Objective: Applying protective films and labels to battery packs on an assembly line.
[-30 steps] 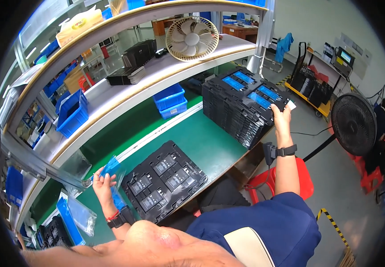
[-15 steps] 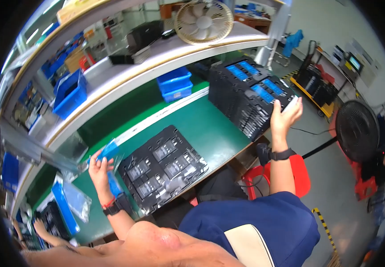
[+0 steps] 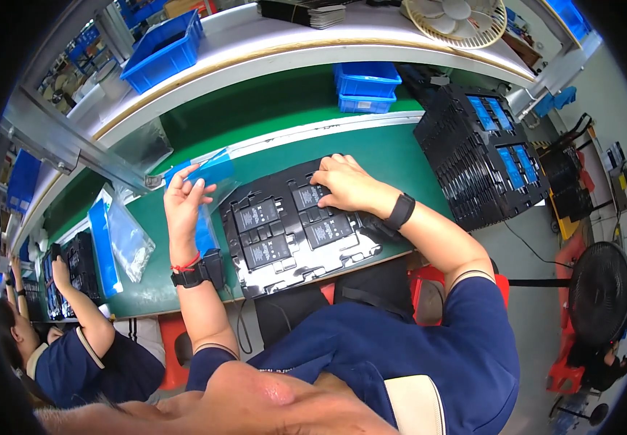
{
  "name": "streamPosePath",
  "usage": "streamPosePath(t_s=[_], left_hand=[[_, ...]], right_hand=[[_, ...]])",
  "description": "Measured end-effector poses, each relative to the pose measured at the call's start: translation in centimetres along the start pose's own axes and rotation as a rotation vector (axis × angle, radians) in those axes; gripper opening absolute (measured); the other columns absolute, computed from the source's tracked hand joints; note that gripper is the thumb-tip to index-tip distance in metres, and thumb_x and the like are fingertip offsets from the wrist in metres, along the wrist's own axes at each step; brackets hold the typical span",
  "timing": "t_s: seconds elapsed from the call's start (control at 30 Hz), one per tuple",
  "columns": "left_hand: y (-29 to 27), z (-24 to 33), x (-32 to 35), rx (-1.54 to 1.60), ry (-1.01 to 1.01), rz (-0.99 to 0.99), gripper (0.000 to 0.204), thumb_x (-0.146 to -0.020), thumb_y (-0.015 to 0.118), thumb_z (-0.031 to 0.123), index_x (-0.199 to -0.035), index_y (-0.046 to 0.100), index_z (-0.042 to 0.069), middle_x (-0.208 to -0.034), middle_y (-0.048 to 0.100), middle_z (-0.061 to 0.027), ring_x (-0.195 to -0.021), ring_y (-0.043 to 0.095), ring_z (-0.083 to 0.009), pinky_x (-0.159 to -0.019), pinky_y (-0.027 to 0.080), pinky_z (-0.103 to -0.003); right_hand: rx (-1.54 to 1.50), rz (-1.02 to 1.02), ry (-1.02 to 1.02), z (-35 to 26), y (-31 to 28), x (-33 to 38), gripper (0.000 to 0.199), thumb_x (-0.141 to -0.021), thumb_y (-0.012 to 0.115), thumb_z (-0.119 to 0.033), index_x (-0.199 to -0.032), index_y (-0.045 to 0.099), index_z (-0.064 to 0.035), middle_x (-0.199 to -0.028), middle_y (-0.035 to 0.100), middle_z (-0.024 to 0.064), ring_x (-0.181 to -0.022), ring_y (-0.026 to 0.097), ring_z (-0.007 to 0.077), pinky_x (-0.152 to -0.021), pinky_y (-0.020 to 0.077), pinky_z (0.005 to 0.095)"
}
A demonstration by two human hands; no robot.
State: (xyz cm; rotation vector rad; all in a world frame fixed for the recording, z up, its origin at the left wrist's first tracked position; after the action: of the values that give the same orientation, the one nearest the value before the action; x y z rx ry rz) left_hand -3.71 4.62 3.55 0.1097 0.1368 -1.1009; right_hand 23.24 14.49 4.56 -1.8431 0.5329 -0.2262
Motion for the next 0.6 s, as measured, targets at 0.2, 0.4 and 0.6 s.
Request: streamPosePath(t_s=[0.2, 0.4, 0.6], left_hand=[[-0.1, 0.1, 0.0, 0.008, -0.002, 0.007, 0.030, -0.087, 0.054, 0.000, -0.116, 0.051, 0.000, -0.092, 0.063, -0.0084, -0.078, 0.065, -0.0150, -0.058, 0.049, -0.020], [-0.1, 0.4, 0.0, 0.009, 0.000, 0.015, 0.029, -0.087, 0.053, -0.002, -0.116, 0.051, 0.001, -0.094, 0.063, -0.0082, -0.079, 0.065, -0.0147, -0.058, 0.049, -0.020], [0.0, 0.0, -0.1, 0.011, -0.004, 0.015, 0.029, -0.087, 0.053, -0.002, -0.115, 0.052, 0.001, -0.093, 0.063, -0.0077, -0.079, 0.065, -0.0144, -0.058, 0.049, -0.020]], right_hand=[[0.025, -0.124, 0.063, -0.2, 0.7, -1.5, 0.027, -0.069, 0.074, -0.017, -0.090, 0.061, -0.0062, -0.093, 0.055, 0.0088, -0.097, 0.048, 0.0269, -0.086, 0.0363, 0.0368], [0.123, 0.320, -0.200, -3.1, -1.9, 0.4, 0.012, -0.064, 0.071, -0.008, -0.067, 0.059, -0.0070, -0.066, 0.053, 0.0020, -0.073, 0.051, 0.0218, -0.070, 0.0391, 0.0341], [0.250, 0.259, -0.278, -3.0, 0.0, 1.6, 0.010, -0.062, 0.070, -0.009, -0.067, 0.062, -0.0067, -0.069, 0.056, 0.0006, -0.075, 0.051, 0.0192, -0.070, 0.0396, 0.0323]])
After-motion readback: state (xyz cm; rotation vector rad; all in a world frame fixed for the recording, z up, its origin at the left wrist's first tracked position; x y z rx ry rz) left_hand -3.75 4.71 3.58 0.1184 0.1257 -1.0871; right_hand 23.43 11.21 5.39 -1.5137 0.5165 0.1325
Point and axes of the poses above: each hand's wrist, its own x-axis away from the middle knuckle, its own y-axis out of the palm, z = x × y, the point moved 6 cm from there along -x, towards the middle knuckle
